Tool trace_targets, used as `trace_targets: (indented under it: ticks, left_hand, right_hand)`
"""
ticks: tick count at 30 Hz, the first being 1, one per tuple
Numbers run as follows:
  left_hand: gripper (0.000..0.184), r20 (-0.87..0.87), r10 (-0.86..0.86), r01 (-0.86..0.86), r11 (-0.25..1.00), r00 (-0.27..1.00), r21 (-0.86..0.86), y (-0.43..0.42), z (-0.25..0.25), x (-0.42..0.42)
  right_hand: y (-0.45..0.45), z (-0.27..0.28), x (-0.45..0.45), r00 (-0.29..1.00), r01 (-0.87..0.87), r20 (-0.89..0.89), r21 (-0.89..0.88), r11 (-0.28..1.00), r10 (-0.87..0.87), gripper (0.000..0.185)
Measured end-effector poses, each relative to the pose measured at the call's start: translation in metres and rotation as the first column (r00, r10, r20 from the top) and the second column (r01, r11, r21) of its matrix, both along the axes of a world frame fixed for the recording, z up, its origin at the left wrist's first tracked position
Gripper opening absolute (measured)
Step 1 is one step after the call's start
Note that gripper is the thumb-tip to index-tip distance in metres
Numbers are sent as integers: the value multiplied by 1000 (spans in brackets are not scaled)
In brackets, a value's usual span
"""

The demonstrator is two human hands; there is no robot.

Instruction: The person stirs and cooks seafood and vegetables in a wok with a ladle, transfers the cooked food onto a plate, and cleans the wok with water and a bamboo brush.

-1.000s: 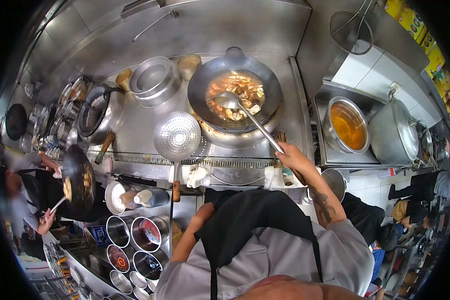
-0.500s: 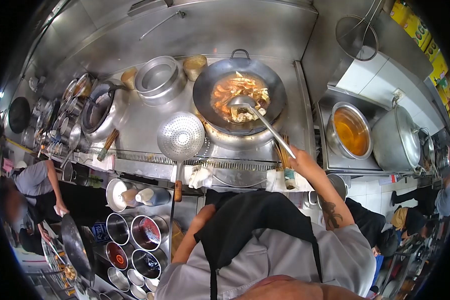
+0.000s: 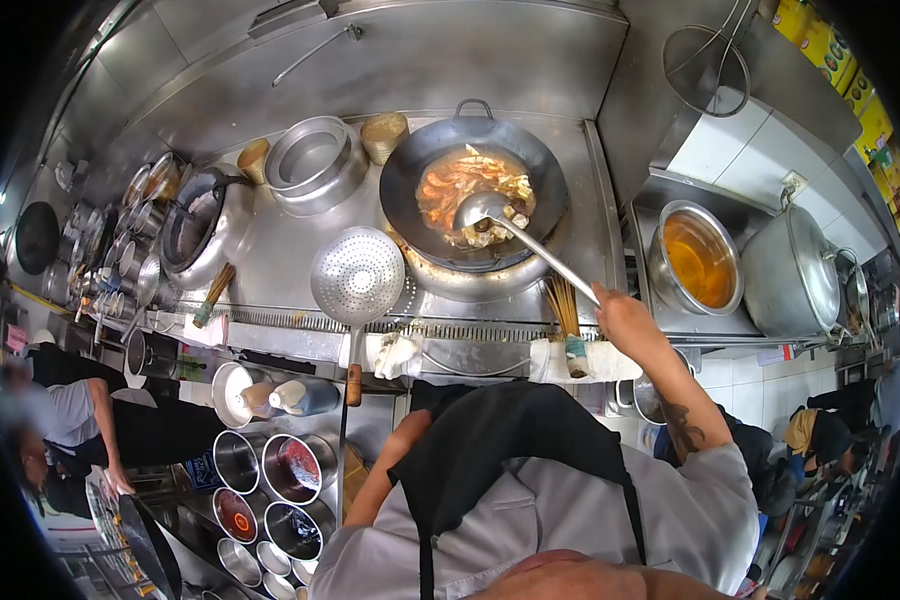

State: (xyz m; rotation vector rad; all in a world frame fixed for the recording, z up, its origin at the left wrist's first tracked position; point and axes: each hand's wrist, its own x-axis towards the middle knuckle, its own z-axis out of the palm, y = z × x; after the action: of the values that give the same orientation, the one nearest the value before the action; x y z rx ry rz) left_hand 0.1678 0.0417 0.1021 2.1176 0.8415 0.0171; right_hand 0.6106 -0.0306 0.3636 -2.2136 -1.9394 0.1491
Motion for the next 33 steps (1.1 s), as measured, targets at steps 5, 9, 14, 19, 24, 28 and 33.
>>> trace_targets:
  ticks: [5,9,14,19,24,28,33]
  left_hand:
    - [24,125,32,-34,999,992,11,-4,24,0]
    - [25,-6,-1,1,1000,1000,-6,-8,52,3]
    - [28,89,88,-87,996,992,-8,-9,15,-8]
    - [28,44,-64,61,996,997,60,1,-32,-10]
    - [27,-81,-124,126,992,989,21,6,-35,3]
    - [26,-108,-121,123,992,987,12,12,-47,9]
    - [25,-90,-166,169,985,982,27,14,-84,8]
  right_hand:
    - [1,5,16,998,-34,55,-32,999,35,34]
    - [-9,24,10,998,47,48,-93,995,-42,43]
    - [-7,23,25,994,40,107,-155,987,-24,43]
    - [-14,29,20,993,50,108,-77,996,-42,41]
    - [15,-15,16,999,45,-7,-40,998,-46,17]
    - [11,-30,13,988,-15,-150,138,990,36,28]
    - [-2,1,-9,722,39,-680,-143,989,-127,32]
